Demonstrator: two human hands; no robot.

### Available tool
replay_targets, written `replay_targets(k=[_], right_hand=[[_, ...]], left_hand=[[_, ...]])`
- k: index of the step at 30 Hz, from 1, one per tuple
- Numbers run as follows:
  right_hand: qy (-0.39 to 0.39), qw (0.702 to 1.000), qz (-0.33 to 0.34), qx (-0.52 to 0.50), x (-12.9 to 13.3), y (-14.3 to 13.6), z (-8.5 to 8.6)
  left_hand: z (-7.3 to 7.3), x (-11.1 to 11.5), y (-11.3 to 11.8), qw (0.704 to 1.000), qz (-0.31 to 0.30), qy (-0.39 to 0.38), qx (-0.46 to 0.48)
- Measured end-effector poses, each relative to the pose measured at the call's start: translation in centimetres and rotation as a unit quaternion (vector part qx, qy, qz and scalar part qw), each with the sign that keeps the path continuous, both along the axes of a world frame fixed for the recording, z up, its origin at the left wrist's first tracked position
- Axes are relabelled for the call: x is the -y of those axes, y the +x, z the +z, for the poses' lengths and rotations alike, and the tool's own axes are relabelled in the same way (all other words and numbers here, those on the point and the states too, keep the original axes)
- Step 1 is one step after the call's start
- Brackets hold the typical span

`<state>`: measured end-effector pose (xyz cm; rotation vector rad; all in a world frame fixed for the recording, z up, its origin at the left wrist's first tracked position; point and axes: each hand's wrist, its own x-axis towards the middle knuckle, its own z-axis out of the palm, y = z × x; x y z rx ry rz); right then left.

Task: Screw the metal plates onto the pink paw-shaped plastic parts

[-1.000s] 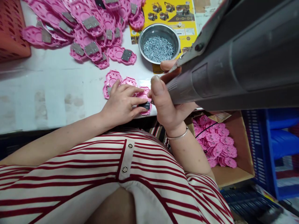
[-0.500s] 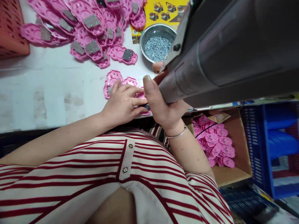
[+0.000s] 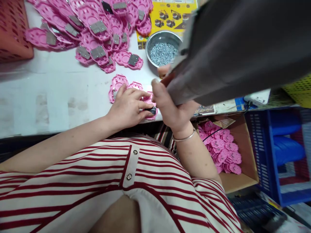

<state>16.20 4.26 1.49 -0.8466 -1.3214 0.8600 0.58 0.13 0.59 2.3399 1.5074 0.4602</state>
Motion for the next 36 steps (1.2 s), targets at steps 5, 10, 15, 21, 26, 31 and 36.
replay_targets(k=[5,10,15,21,26,31,36], right_hand=[[0.165,0.978,-0.121,-0.046,0.5,1.9,3.0],[0.179,0.971,-0.156,0.007,0.4,3.6,1.7],[0.177,0.972,-0.157,-0.007,0.4,4.0,0.5],[0.176,0.975,-0.135,-0.031,0.2,4.2,0.3],[0.169,0.978,-0.126,-0.005,0.2,4.2,0.3],[0.156,0.980,-0.121,0.009,0.4,4.2,0.2],[0.154,0.974,-0.168,-0.002,1.1,4.0,1.2]], left_hand=[[-0.4,0.3,0.0,1.000,0.019,0.006,0.019],[-0.6,0.5,0.4,0.999,0.029,0.014,0.008],[-0.6,0.5,0.4,0.999,0.028,0.026,0.000],[-0.5,0.5,0.3,0.999,0.026,0.021,-0.006],[-0.5,0.4,0.3,1.000,0.024,0.018,-0.005],[-0.4,0.4,0.3,0.999,0.019,0.030,-0.011],[-0.3,0.5,0.0,0.999,0.012,0.036,-0.018]])
